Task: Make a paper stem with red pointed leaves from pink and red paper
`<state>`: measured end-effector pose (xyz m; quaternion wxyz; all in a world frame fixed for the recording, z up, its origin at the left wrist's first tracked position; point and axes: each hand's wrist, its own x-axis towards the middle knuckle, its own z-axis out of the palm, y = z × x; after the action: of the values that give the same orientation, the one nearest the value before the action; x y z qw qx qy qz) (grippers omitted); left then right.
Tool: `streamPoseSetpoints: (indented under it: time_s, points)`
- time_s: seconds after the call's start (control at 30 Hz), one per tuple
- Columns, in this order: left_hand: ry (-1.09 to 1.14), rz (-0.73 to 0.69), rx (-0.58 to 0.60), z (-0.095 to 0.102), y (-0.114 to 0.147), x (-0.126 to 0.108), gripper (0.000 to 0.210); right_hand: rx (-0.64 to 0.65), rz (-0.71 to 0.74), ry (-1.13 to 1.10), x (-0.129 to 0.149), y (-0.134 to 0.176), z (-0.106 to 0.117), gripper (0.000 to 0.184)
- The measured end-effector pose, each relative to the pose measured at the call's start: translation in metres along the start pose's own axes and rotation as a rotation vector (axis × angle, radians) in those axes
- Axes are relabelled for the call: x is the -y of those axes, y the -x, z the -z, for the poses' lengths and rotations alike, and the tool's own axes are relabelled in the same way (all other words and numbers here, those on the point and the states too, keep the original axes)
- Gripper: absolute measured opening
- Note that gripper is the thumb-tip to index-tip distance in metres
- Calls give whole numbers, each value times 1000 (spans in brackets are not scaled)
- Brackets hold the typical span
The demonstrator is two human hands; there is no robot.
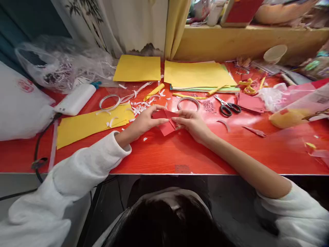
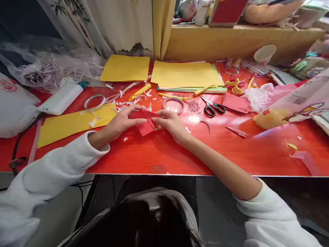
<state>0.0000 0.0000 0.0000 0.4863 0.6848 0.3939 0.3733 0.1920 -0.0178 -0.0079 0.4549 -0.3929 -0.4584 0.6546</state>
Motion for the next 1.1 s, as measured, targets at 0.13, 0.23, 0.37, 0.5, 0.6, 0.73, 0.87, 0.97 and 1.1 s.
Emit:
streamPoseSetpoints:
  time_s: [0.13, 0.23, 0.37, 0.5, 0.6, 0.73, 0.87, 0.97, 1.1]
  points:
    - [95, 12, 5, -3, 3, -4, 26, 23, -13, 20, 0, 2, -2, 11]
    - [127, 1, -11, -3, 4, -6, 21, 42, 23, 104, 1, 4, -3, 9]
    - [140, 19, -31, -3, 4, -8, 26, -15, 98, 159, 3, 5, -3, 17]
    - [174, 55, -51, -3, 4, -11, 35, -36, 104, 150, 4, 4, -2, 18]
    - [253, 114, -41, -3, 4, -11, 41, -52, 78, 94, 2, 3, -1, 20]
    - [341, 192, -28, -2, 4, -9, 43, -72, 69, 32, 0, 3, -1, 19]
    - [331, 141, -24, -5, 5, -7, 25, -49, 62, 19, 1, 5, -2, 16]
    - [279, 68, -45, -6, 5, -7, 22, -32, 34, -11, 4, 6, -3, 17]
    - [180, 40, -46, -4, 4, -8, 18, 6, -33, -81, 4, 5, -2, 15]
